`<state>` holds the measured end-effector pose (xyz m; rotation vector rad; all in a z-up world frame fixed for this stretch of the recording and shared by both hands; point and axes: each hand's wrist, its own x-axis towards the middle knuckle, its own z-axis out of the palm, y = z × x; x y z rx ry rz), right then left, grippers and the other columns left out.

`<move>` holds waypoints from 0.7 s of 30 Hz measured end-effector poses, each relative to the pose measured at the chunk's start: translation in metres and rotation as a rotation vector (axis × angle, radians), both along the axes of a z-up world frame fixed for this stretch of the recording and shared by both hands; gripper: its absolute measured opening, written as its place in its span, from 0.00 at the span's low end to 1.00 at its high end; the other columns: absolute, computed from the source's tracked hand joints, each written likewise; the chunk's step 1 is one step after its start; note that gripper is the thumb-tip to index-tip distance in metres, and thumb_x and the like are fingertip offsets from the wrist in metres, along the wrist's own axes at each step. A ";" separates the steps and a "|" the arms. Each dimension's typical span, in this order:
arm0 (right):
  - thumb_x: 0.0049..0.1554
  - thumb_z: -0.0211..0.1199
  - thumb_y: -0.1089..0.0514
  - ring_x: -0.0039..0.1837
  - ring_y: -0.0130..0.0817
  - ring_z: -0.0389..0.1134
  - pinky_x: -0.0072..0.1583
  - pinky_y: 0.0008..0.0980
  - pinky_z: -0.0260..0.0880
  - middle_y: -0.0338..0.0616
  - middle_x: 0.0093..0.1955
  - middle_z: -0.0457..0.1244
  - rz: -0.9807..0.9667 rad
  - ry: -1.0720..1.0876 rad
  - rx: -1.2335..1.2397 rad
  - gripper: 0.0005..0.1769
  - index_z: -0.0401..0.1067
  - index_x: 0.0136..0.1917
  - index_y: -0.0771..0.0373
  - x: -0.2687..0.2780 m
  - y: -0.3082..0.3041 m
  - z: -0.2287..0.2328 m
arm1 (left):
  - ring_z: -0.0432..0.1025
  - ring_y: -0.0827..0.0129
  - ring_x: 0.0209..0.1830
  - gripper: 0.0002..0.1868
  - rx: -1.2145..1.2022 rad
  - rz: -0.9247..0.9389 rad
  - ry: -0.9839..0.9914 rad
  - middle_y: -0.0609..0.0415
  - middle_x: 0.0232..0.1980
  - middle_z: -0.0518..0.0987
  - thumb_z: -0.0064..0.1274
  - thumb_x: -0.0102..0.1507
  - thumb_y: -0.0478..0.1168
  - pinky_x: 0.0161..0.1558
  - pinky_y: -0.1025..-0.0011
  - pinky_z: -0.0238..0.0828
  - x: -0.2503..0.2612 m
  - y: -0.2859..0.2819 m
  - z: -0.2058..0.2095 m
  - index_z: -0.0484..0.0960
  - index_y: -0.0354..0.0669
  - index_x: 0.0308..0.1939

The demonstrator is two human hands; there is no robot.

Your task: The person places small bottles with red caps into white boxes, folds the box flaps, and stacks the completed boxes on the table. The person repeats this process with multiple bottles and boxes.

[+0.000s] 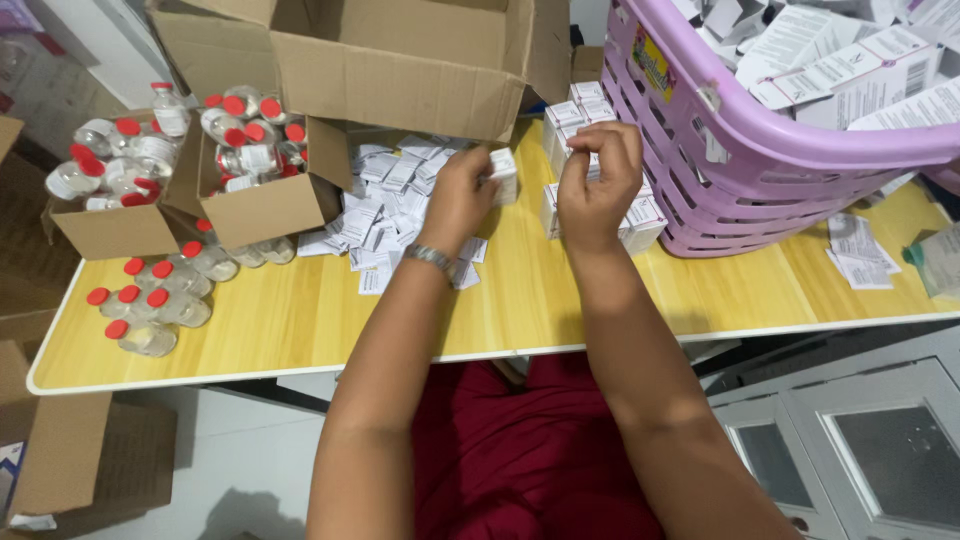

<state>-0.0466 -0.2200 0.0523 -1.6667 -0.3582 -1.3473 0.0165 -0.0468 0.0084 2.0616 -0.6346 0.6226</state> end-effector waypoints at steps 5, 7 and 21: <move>0.51 0.54 0.76 0.53 0.44 0.68 0.57 0.37 0.69 0.50 0.48 0.64 0.021 0.019 -0.063 0.10 0.71 0.43 0.67 0.006 0.002 -0.005 | 0.74 0.49 0.38 0.05 -0.106 -0.071 0.101 0.40 0.38 0.77 0.55 0.60 0.31 0.40 0.61 0.72 -0.001 -0.051 -0.005 0.74 0.35 0.37; 0.51 0.56 0.75 0.53 0.45 0.67 0.57 0.40 0.69 0.50 0.47 0.64 0.010 0.027 -0.105 0.09 0.71 0.43 0.67 0.007 0.002 -0.006 | 0.74 0.50 0.37 0.04 -0.133 -0.100 0.190 0.39 0.36 0.77 0.52 0.62 0.31 0.40 0.61 0.71 -0.009 -0.062 -0.006 0.73 0.34 0.36; 0.58 0.60 0.68 0.56 0.47 0.70 0.57 0.42 0.72 0.51 0.52 0.67 0.297 0.241 -0.435 0.08 0.74 0.51 0.64 -0.013 0.024 -0.001 | 0.69 0.48 0.57 0.16 0.486 0.124 0.118 0.47 0.52 0.78 0.69 0.54 0.44 0.60 0.55 0.65 -0.023 0.056 0.034 0.88 0.51 0.46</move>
